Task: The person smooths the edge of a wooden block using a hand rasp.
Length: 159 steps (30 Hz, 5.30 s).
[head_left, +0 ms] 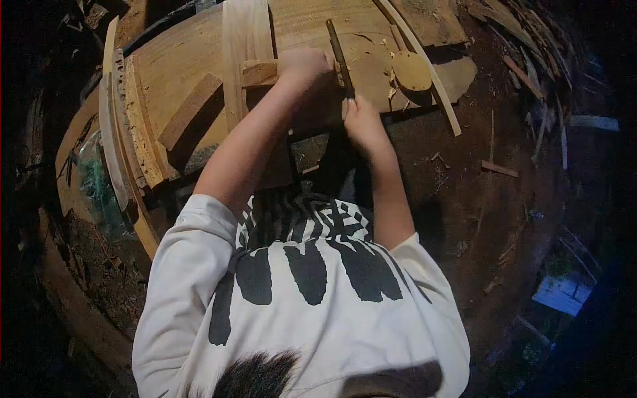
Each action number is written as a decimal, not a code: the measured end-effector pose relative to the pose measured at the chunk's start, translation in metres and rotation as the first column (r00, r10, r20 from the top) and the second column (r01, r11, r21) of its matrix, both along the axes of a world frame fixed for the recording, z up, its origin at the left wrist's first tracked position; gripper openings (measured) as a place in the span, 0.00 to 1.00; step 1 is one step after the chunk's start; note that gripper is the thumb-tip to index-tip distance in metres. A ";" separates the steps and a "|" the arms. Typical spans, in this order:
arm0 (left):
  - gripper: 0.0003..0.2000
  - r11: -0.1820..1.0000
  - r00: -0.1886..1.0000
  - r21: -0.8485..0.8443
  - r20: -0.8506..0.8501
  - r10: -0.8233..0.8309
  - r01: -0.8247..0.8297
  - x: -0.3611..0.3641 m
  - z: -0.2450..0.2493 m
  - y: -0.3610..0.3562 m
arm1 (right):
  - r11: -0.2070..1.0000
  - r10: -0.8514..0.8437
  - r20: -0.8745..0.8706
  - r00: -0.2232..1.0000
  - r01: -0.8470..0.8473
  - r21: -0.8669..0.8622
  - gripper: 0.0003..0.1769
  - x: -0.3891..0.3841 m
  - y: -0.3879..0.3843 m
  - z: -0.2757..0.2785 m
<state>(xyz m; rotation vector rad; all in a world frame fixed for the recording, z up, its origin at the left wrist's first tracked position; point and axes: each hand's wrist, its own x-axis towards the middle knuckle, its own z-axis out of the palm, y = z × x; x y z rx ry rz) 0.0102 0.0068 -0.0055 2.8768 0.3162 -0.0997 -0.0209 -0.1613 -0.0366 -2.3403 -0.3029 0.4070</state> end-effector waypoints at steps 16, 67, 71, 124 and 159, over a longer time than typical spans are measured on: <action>0.20 0.999 0.999 -0.034 -0.025 0.024 -0.025 0.004 -0.011 0.001 | 0.994 -0.101 -0.361 0.927 0.107 -0.002 0.14 -0.079 -0.046 0.041; 0.20 0.989 0.986 -0.041 0.078 0.145 -0.142 0.015 -0.011 0.013 | 0.997 -0.079 -0.185 0.980 0.078 -0.011 0.14 -0.084 -0.052 0.035; 0.21 0.993 0.996 -0.071 0.006 0.090 -0.090 0.007 0.000 0.008 | 0.994 -0.085 -0.225 0.971 0.099 0.051 0.13 -0.095 -0.057 0.027; 0.20 0.999 0.996 -0.037 -0.090 -0.009 0.006 0.001 0.001 0.003 | 0.995 -0.091 -0.183 0.979 0.097 0.028 0.14 -0.084 -0.033 0.025; 0.19 0.999 0.999 -0.044 -0.051 -0.009 0.007 0.005 -0.005 0.004 | 0.993 -0.112 -0.237 0.965 0.117 0.009 0.11 -0.096 -0.040 0.021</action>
